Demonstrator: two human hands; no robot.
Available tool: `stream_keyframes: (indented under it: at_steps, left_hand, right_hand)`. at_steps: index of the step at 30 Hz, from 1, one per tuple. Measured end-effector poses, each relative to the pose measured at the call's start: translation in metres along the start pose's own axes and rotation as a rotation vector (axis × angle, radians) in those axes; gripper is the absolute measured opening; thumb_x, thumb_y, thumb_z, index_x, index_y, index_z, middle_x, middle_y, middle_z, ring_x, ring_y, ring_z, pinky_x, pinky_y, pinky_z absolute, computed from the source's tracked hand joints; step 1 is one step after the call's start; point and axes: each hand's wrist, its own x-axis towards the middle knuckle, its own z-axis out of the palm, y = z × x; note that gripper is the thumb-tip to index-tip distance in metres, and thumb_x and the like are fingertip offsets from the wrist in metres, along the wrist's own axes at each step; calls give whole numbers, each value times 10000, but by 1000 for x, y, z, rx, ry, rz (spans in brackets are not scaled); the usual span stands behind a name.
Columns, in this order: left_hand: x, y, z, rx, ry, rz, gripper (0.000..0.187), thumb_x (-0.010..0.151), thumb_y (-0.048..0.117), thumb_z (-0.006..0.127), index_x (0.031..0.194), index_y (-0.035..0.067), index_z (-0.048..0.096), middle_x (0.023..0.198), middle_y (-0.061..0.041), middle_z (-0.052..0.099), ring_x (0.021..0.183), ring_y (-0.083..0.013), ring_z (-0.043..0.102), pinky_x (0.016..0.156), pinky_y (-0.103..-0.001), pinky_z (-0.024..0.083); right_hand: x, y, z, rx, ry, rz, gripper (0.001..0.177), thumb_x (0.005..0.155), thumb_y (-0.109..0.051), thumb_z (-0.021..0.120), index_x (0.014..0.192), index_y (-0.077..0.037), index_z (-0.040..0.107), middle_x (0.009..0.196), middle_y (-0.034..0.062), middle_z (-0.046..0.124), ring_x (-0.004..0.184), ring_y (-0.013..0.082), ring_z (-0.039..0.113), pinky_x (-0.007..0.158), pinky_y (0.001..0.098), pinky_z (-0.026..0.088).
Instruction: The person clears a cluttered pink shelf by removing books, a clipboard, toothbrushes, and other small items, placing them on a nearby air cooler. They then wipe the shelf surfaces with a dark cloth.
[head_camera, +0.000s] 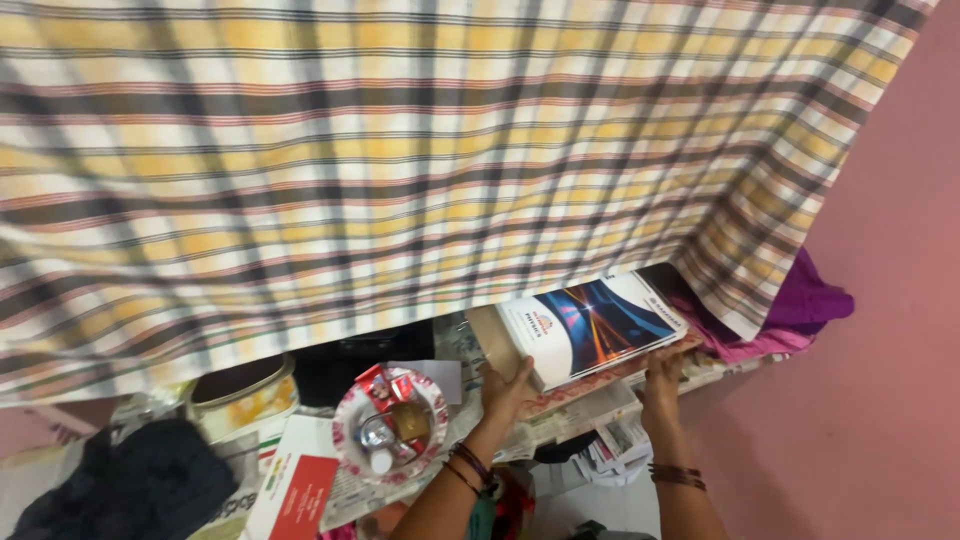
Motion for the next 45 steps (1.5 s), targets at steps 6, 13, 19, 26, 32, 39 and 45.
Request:
stream_keyframes:
  at_steps: [6, 13, 19, 26, 32, 39, 45]
  left_hand:
    - [-9, -17, -36, 80, -141, -19, 596, 885, 300, 747, 1374, 59, 507, 1253, -144, 714, 1036, -239, 724, 805, -343, 608]
    - [-19, -38, -106, 18, -149, -20, 601, 907, 255, 783, 1400, 82, 486, 1195, -102, 662, 851, -186, 686, 686, -333, 583]
    - [-48, -15, -206, -93, -82, 98, 488, 907, 245, 780, 1297, 37, 573, 1071, -86, 685, 718, -126, 648, 555, -288, 554]
    - [-127, 31, -371, -105, 149, 28, 412, 932, 269, 744, 1290, 135, 592, 1015, -41, 721, 742, -125, 662, 549, -283, 518]
    - [-146, -13, -510, -217, 322, 134, 366, 955, 190, 689, 1306, 127, 607, 1101, -27, 735, 794, -117, 689, 580, -287, 543]
    - [-207, -18, -633, -339, 442, 51, 399, 975, 148, 640, 1364, 163, 551, 1076, -26, 690, 681, -150, 640, 546, -306, 508]
    - [-211, -25, -697, -279, 546, 103, 433, 967, 123, 647, 1386, 168, 549, 1004, -45, 687, 680, -156, 619, 551, -310, 485]
  right_hand:
    - [-39, 11, 17, 100, 48, -35, 685, 995, -467, 575, 1570, -218, 300, 1545, 127, 444, 1352, 348, 470, 959, 524, 442]
    - [-80, 34, 58, 127, 21, -58, 590, 990, -349, 587, 1505, -208, 337, 1445, 69, 494, 1215, 240, 527, 921, 523, 456]
    - [-140, 39, 126, 146, 67, -232, 494, 1054, -279, 618, 1466, -99, 414, 1239, 107, 568, 914, 238, 435, 735, 428, 356]
    - [-213, 78, 256, 204, -219, -442, 387, 1030, -201, 703, 1337, -56, 517, 1234, 67, 602, 1031, 142, 580, 814, 270, 516]
    - [-371, 95, 365, 45, -438, -315, 378, 966, -192, 694, 1301, -126, 532, 1221, 42, 611, 1029, 158, 589, 804, 336, 516]
    - [-532, 123, 447, -40, -777, -279, 400, 898, -120, 696, 1255, -161, 520, 1190, 2, 650, 1009, 159, 622, 789, 374, 507]
    - [-573, 190, 510, -219, -910, -314, 335, 887, -143, 762, 1174, -161, 590, 1096, -15, 656, 919, 142, 626, 690, 335, 516]
